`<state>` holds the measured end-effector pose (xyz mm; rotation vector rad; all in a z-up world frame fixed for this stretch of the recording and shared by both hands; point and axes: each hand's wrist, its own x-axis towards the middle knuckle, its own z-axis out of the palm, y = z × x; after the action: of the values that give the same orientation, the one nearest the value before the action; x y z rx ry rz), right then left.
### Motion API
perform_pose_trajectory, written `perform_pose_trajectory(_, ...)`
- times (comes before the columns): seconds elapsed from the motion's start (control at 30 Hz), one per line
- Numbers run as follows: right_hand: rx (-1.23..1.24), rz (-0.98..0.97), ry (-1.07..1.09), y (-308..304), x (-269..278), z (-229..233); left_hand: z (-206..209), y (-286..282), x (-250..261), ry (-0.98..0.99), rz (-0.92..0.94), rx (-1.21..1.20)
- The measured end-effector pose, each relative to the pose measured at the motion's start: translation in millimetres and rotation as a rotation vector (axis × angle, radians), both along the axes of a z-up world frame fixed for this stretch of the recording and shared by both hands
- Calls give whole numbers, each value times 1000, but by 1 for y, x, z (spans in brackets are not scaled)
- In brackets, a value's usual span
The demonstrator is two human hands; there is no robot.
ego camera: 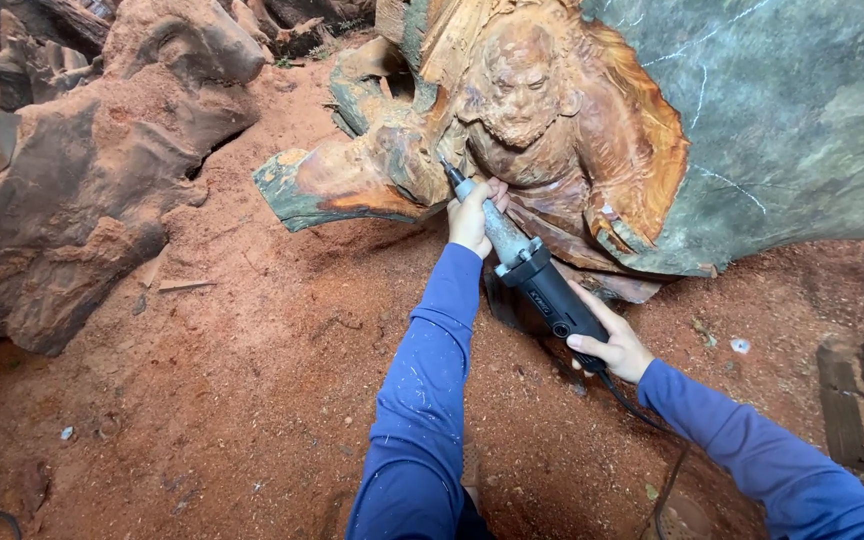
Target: Carving intricate details into a large wooden sculpture using a power rotary tool.
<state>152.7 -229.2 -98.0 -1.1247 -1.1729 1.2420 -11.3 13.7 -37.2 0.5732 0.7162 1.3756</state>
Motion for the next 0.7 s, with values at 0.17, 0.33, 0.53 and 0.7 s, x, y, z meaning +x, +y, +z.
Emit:
perform_pose_trajectory(0.17,-36,45,47,-8,2,-18,2,-24,9,73,3,2)
perform_pose_trajectory(0.33,-69,40,31,-6,7,-33,-21,-11,20,127,-6,-14)
perform_pose_trajectory(0.53,-61,-8,-27,-4,-4,5,-4,0,15,143,25,-34)
perform_pose_trajectory(0.7,-73,1,-26,-2,-10,9,9,-3,12,110,-6,-18)
